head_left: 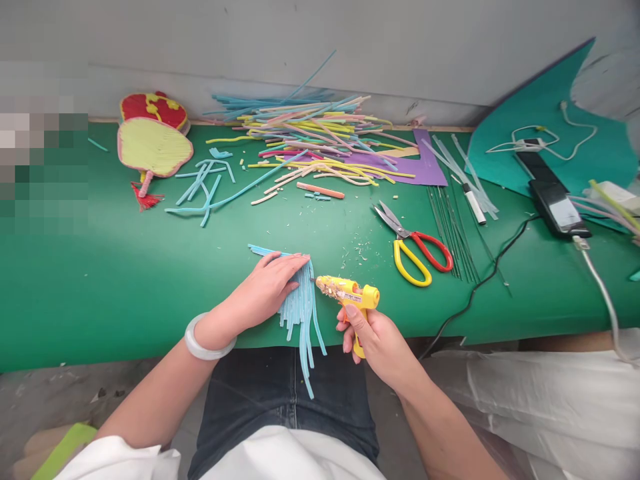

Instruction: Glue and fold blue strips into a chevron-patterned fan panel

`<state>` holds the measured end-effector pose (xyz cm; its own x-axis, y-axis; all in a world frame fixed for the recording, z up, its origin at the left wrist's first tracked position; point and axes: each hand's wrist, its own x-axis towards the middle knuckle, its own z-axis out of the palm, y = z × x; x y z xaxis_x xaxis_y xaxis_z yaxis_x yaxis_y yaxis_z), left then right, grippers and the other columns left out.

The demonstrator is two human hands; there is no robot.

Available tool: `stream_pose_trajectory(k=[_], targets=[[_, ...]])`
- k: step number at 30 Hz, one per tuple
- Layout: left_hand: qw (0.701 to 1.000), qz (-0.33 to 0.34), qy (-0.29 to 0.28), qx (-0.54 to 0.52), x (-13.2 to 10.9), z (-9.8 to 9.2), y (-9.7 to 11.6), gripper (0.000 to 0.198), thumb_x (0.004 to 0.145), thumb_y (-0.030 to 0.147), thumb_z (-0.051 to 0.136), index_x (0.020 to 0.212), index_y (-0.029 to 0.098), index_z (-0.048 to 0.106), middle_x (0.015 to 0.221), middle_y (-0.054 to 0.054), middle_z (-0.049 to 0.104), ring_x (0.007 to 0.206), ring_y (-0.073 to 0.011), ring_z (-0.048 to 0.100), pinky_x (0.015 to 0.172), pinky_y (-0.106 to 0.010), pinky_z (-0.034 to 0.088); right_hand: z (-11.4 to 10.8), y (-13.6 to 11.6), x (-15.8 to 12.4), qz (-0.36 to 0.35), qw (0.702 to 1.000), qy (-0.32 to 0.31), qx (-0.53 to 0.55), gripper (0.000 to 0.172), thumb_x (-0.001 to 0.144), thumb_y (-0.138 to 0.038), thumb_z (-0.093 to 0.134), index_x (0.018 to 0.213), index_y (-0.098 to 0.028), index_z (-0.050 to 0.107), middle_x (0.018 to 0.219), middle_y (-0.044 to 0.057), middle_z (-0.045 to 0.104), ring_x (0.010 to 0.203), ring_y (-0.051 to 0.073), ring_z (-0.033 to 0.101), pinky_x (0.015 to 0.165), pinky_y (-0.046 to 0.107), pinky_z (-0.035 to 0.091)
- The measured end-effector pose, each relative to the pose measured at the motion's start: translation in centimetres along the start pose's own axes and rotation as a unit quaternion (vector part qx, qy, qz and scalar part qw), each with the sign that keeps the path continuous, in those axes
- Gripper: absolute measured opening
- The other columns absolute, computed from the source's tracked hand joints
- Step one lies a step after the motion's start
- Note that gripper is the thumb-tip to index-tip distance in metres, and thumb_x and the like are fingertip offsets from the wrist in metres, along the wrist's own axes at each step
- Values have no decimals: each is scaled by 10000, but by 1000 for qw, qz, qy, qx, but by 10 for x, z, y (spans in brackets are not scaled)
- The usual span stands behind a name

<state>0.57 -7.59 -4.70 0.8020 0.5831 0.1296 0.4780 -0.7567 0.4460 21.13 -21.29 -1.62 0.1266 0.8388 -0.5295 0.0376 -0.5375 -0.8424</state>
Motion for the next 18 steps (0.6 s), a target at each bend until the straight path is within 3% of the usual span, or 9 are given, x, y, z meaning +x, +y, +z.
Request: stream_pose_trajectory(k=[18], targets=[[1000, 6, 6, -9, 0, -2, 1, 475, 1006, 169, 408, 1473, 254, 395, 1453, -84, 567, 1338, -210, 528, 1170, -480, 333, 0, -3, -3, 3, 1000, 2, -26, 693, 771, -854, 479, 834, -172, 586, 721, 13, 613, 454, 99, 536, 417, 254, 462]])
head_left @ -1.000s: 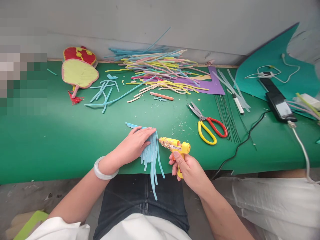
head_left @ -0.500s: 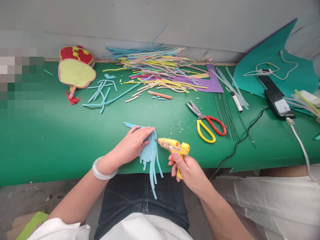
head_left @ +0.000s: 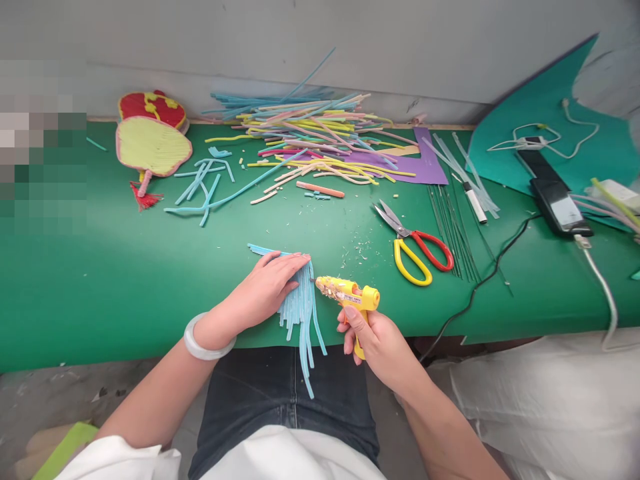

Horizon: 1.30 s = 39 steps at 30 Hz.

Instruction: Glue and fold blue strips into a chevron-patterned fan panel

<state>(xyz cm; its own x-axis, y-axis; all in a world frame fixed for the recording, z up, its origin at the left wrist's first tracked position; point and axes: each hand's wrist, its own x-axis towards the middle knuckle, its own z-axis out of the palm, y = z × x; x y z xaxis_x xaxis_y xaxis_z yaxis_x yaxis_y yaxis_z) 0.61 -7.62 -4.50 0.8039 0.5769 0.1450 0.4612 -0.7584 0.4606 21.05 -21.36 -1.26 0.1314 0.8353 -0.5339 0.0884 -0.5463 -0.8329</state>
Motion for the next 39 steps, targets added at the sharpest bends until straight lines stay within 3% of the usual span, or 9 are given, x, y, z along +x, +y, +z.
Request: stream_pose_trajectory(k=[12, 39], targets=[[1000, 8, -4, 10, 0, 0, 0, 399, 1019, 171, 388, 1398, 242, 492, 1480, -72, 550, 1364, -197, 507, 1178, -475, 317, -2, 7, -2, -4, 1000, 0, -30, 687, 804, -850, 440, 863, -181, 583, 690, 8, 619, 444, 105, 522, 436, 261, 436], [999, 24, 0, 28, 0, 1, -1, 362, 1036, 185, 387, 1377, 223, 503, 1479, -79, 550, 1376, -198, 497, 1172, -467, 319, 0, 10, -6, 17, 999, -9, -39, 728, 779, -885, 404, 872, -180, 565, 679, -6, 600, 445, 100, 515, 452, 257, 435]])
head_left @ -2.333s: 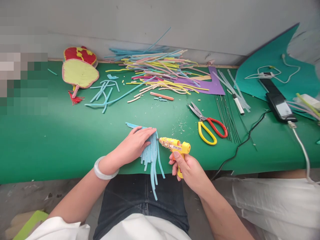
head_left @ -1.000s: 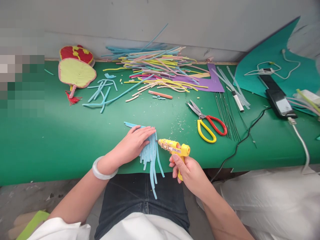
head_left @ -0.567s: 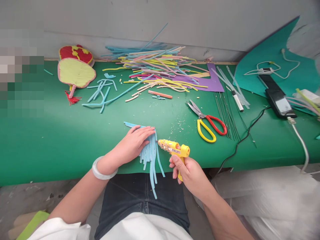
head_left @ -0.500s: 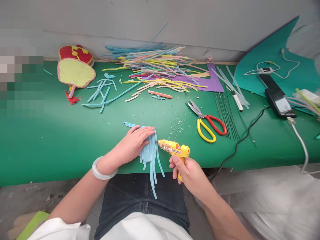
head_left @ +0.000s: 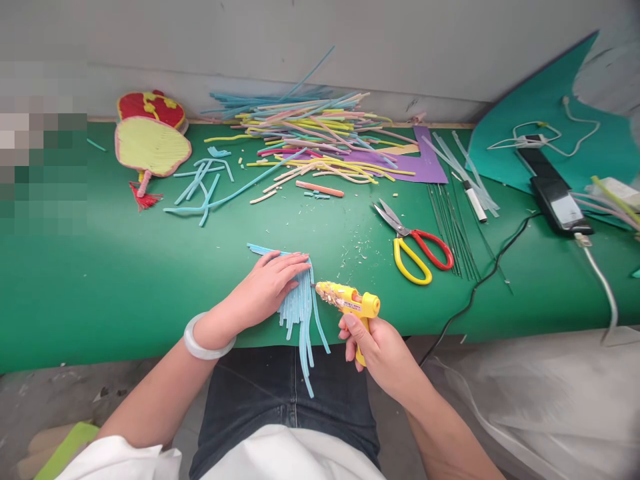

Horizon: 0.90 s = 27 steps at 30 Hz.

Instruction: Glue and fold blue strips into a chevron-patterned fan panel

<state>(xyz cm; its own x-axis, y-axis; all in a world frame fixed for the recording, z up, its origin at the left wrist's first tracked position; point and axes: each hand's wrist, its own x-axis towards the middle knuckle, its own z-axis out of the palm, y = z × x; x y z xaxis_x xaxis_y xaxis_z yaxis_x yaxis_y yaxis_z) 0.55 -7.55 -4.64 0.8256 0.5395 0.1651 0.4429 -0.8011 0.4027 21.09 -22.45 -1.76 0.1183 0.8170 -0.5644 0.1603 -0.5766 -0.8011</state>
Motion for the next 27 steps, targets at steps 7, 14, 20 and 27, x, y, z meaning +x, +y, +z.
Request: stream_pose_trajectory(k=[7, 14, 20, 27], targets=[[1000, 3, 2, 8, -1, 1, -1, 364, 1035, 186, 397, 1385, 214, 494, 1481, -76, 548, 1375, -192, 496, 1175, -458, 318, -1, 1, -2, -1, 1000, -3, -6, 712, 797, -872, 393, 845, -182, 564, 628, -14, 592, 428, 98, 513, 462, 253, 430], [1000, 4, 5, 2, -1, 2, -2, 374, 1033, 182, 398, 1392, 222, 495, 1485, -78, 545, 1379, -196, 494, 1177, -469, 319, -1, 3, -3, -5, 1000, -2, -3, 700, 805, -863, 398, 834, -185, 567, 612, -17, 593, 427, 99, 517, 457, 251, 429], [1000, 1, 2, 1, -1, 1, -1, 374, 1033, 188, 393, 1390, 225, 500, 1483, -79, 547, 1379, -198, 495, 1176, -471, 322, 0, 3, -4, -2, 1000, -1, 2, 703, 799, -862, 413, 841, -179, 572, 630, -16, 594, 434, 94, 521, 454, 245, 436], [1000, 0, 4, 0, -1, 1, -1, 373, 1031, 186, 396, 1385, 229, 504, 1482, -78, 547, 1382, -197, 493, 1178, -467, 317, -1, 3, -5, -5, 1000, -1, 4, 672, 819, -837, 415, 827, -183, 571, 606, -19, 587, 433, 99, 525, 454, 243, 435]])
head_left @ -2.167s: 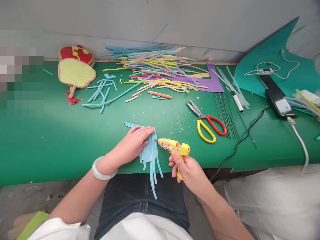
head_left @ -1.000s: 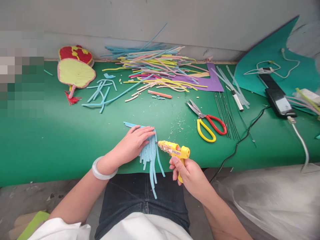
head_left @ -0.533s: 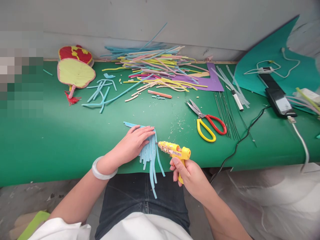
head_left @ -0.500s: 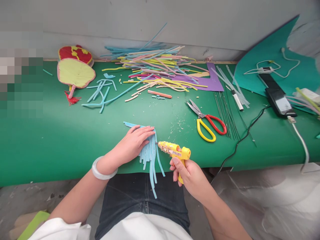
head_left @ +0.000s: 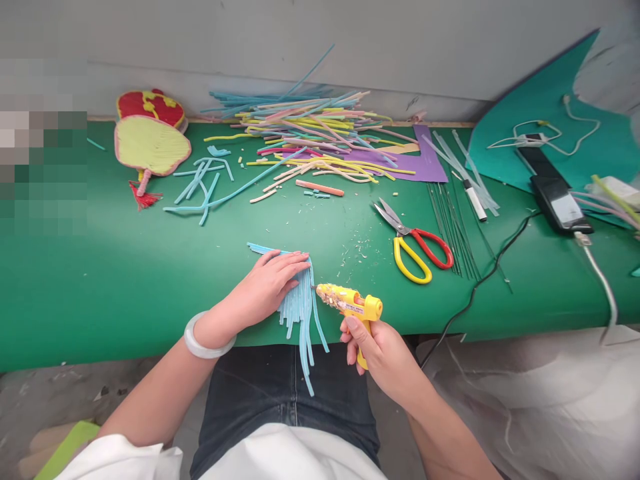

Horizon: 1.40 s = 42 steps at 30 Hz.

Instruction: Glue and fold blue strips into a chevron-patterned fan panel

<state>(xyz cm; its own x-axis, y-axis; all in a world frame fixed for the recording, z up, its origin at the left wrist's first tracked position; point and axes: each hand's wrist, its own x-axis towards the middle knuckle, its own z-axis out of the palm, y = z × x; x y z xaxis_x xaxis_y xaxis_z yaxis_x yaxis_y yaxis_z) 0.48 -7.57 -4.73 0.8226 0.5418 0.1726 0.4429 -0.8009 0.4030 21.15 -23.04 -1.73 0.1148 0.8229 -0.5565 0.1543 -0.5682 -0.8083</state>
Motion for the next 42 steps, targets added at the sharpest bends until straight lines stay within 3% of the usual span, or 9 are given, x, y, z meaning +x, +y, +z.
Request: stream_pose_trajectory(k=[42], targets=[[1000, -8, -7, -5, 1, -1, 1, 381, 1027, 189, 384, 1383, 227, 515, 1478, -89, 551, 1378, -207, 498, 1177, -487, 316, -3, 2, -16, 26, 999, -16, -20, 693, 767, -884, 404, 782, -208, 558, 568, -7, 579, 446, 125, 510, 475, 268, 424]])
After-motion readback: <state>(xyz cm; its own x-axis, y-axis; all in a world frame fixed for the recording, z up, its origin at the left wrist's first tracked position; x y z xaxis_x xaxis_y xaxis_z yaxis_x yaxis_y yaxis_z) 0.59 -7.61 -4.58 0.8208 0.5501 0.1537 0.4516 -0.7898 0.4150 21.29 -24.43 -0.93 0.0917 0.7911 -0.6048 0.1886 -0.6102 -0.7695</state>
